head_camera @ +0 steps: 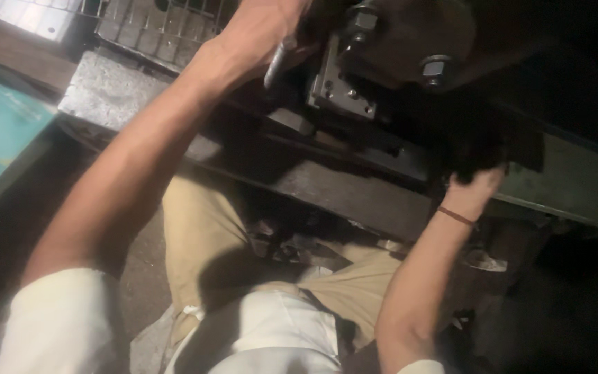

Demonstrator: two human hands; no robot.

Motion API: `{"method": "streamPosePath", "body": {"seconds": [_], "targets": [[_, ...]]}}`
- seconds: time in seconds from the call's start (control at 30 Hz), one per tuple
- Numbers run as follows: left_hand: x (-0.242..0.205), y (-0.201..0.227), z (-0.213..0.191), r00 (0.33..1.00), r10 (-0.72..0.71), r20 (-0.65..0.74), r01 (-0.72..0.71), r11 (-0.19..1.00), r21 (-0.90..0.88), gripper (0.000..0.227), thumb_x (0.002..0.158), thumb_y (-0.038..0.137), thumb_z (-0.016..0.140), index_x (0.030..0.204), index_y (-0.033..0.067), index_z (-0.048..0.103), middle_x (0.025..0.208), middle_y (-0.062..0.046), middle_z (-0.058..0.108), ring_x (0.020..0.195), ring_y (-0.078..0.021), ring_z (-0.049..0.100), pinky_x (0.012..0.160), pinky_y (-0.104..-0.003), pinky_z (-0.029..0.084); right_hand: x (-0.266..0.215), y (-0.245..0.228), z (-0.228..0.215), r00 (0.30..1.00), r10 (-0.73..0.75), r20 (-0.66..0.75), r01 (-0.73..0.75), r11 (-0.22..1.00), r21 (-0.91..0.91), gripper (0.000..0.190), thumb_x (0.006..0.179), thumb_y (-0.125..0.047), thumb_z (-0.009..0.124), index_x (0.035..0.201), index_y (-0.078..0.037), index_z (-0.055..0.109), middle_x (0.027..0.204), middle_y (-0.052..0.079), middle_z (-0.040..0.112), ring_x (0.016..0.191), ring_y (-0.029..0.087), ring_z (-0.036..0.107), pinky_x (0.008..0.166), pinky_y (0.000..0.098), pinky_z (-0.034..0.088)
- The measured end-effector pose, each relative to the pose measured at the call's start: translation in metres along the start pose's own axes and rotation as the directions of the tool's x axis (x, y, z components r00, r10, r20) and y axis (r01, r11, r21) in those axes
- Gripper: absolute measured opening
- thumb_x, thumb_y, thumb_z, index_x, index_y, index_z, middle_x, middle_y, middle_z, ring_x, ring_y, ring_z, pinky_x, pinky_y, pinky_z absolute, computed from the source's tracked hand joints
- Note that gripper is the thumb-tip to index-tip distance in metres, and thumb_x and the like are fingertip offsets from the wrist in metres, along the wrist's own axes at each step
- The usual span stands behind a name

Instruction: The person operates a manual machine by repeatedly pushing a lever down with their left hand while holding a dark object against the mechanism with their right hand. The repetitive action continues throughout the clip.

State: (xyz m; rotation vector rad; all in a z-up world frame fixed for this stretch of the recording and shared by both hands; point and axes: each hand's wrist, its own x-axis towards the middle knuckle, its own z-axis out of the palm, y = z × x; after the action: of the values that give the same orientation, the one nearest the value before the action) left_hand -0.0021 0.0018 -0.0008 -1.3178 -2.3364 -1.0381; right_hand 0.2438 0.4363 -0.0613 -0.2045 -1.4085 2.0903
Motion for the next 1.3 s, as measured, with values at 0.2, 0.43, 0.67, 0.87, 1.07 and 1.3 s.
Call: {"method": "streamPosePath", "body": {"seconds": [0.2, 0.43, 0.67, 0.87, 1.07, 1.3], "targets": [[0.002, -0.007, 0.003, 1.0, -0.003, 0.019, 0.004, 0.999, -0.045, 0.039, 0.096, 0.023, 0.08, 0.116, -0.0033, 0.059, 0.088, -0.022, 0.065, 0.074, -0.0394, 0.065, 0.062, -0.048, 0.051, 0.019, -0.001, -0.035, 0.98, 0.063, -0.187, -0.051, 0.996, 0.067, 0.048, 0.105, -0.032, 0.057, 0.145, -0.007, 0.057, 0.15, 0.018, 0.057, 0.138, 0.036, 0.056, 0.118, 0.0531, 0.052], [-0.002, -0.013, 0.001, 1.0, -0.007, 0.024, 0.009, 0.998, -0.061, 0.035, 0.1, 0.026, 0.075, 0.116, -0.0025, 0.061, 0.084, -0.021, 0.065, 0.07, -0.0376, 0.065, 0.059, -0.047, 0.051, 0.025, 0.01, -0.054, 0.997, 0.067, -0.026, -0.062, 0.983, 0.175, 0.053, 0.098, -0.033, 0.055, 0.145, -0.008, 0.058, 0.151, 0.017, 0.058, 0.143, 0.035, 0.051, 0.119, 0.0537, 0.045], [0.0, -0.011, 0.006, 1.0, 0.017, 0.021, -0.016, 0.998, -0.061, 0.033, 0.104, 0.029, 0.07, 0.115, -0.0016, 0.064, 0.08, -0.02, 0.066, 0.066, -0.0358, 0.065, 0.055, -0.045, 0.051, 0.005, 0.014, 0.005, 0.996, 0.056, -0.073, -0.049, 0.994, 0.096, 0.044, 0.108, -0.021, 0.052, 0.146, 0.001, 0.057, 0.15, 0.024, 0.057, 0.139, 0.041, 0.057, 0.121, 0.0535, 0.053], [-0.008, -0.014, 0.015, 0.998, -0.019, 0.052, 0.021, 0.998, -0.054, 0.034, 0.107, 0.032, 0.066, 0.115, -0.0008, 0.066, 0.077, -0.02, 0.067, 0.062, -0.0342, 0.066, 0.052, -0.043, 0.051, -0.01, 0.034, 0.007, 0.991, 0.047, -0.127, -0.03, 0.991, 0.131, 0.044, 0.105, -0.02, 0.051, 0.145, -0.002, 0.055, 0.149, 0.023, 0.055, 0.137, 0.04, 0.057, 0.117, 0.0541, 0.056], [-0.009, -0.013, 0.014, 0.995, -0.052, 0.086, 0.054, 0.998, -0.022, 0.036, 0.111, 0.035, 0.061, 0.115, 0.0, 0.068, 0.074, -0.019, 0.067, 0.059, -0.0326, 0.066, 0.049, -0.042, 0.051, 0.006, 0.054, -0.032, 0.986, 0.006, -0.164, -0.003, 1.0, 0.019, 0.046, 0.104, -0.022, 0.051, 0.147, -0.005, 0.055, 0.151, 0.02, 0.053, 0.134, 0.039, 0.055, 0.113, 0.0518, 0.053], [-0.01, -0.009, 0.014, 0.995, -0.008, 0.097, 0.007, 1.0, 0.011, 0.032, 0.115, 0.031, 0.056, 0.118, 0.002, 0.069, 0.073, -0.017, 0.067, 0.056, -0.0296, 0.065, 0.045, -0.04, 0.049, -0.004, 0.058, -0.024, 0.99, -0.02, -0.142, 0.04, 0.99, 0.137, 0.049, 0.105, -0.028, 0.051, 0.148, -0.004, 0.052, 0.151, 0.023, 0.054, 0.139, 0.04, 0.055, 0.118, 0.0525, 0.055]]}}
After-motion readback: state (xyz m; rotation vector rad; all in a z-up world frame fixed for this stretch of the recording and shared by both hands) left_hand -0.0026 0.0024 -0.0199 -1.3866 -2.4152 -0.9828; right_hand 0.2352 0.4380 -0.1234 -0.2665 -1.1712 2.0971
